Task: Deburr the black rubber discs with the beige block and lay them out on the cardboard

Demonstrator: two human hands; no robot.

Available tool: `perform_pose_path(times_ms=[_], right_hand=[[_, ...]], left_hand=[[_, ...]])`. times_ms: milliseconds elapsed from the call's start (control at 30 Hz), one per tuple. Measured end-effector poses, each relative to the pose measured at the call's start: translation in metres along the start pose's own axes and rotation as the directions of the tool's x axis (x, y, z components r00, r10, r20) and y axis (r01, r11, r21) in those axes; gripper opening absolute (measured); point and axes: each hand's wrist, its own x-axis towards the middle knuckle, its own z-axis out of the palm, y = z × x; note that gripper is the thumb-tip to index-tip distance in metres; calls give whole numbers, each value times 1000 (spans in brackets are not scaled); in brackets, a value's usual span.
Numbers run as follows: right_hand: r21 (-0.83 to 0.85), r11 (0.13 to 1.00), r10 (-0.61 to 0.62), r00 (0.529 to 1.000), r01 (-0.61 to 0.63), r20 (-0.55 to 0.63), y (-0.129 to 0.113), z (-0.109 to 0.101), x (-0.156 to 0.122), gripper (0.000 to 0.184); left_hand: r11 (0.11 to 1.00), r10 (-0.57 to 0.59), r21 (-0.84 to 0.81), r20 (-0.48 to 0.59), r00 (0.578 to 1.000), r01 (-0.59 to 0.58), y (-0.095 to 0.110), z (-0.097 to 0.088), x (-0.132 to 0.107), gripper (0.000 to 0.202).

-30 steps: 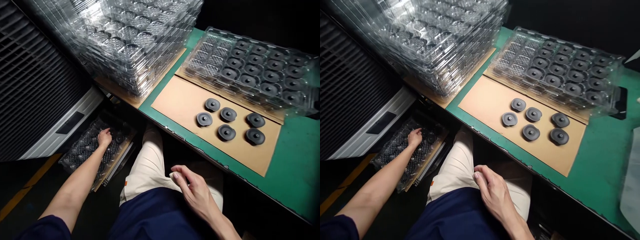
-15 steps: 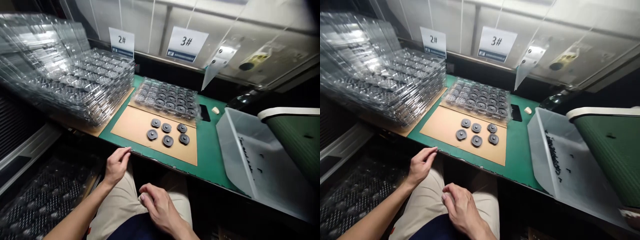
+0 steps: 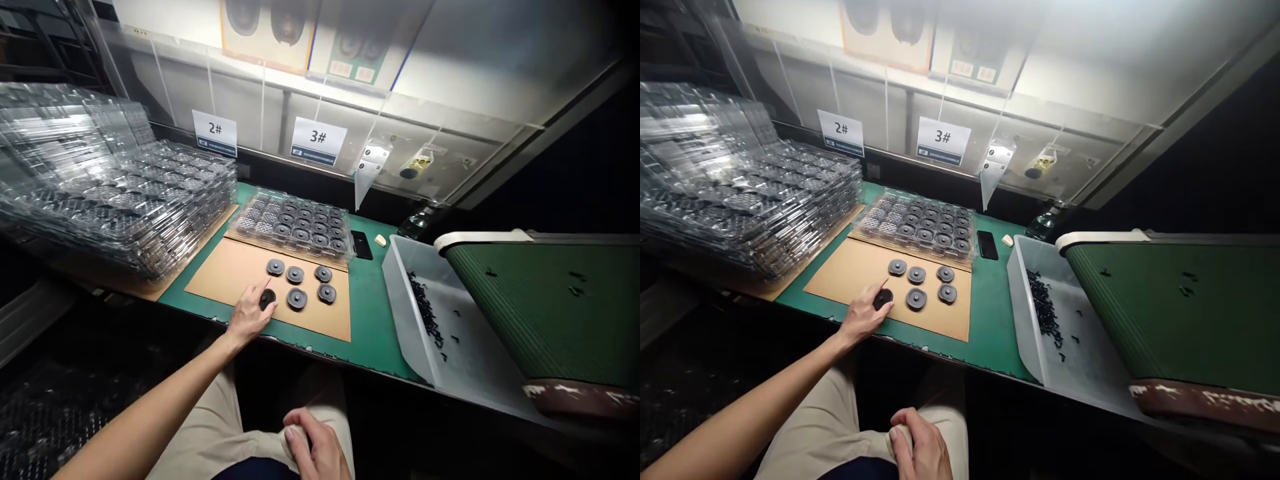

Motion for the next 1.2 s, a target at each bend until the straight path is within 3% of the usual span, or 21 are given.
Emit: perform_pose_path(times_ms=[167,267,333,433,500,633,700,767,867,967,1100,1200], right_hand=[[-14,994,-109,994,109,-19,-18,-1,19,22],[149,983,-118,990,105,83,-41,3,31,21],[274,961,-86,984,40,157,-53,7,39,27],[473,872,-26,951,-129,309,-63,12,48,39],[581,770,-22,899,-264,438,-68,14,51,45],[671,591,-64,804,-448,592,-80,12,51,50],[695,542,-53,806,-473,590,-85,9,52,50],[729,520,1,853,-446,522,-87,4,54,48],[745,600,138,955,-291,262,-87,-7,57,49],[682,720,149,988,-126,24,-94,-22,56,49],[539,842,-17,999,34,-37,-120,-42,47,25],[395,906,-182,983,152,37,-143,-54,37,12]], left_hand=[[930,-252,-231,166,953,286,-4,6,-109,49],[841,-376,-309,257,890,444,-3,-2,-162,52],[784,-444,-340,278,852,519,0,-19,-181,55],[721,-458,-431,290,840,542,8,-51,-189,56],[680,-415,-498,344,842,539,15,-70,-188,56],[584,-287,-584,500,817,564,30,-83,-182,67],[554,-269,-638,470,841,534,37,-80,-178,65],[523,-303,-703,375,876,482,44,-77,-175,59],[484,-355,-765,273,894,425,54,-76,-173,53],[495,-365,-771,233,901,400,63,-79,-172,54],[514,-362,-772,199,911,373,70,-81,-172,57],[506,-354,-786,187,916,356,74,-81,-174,58]])
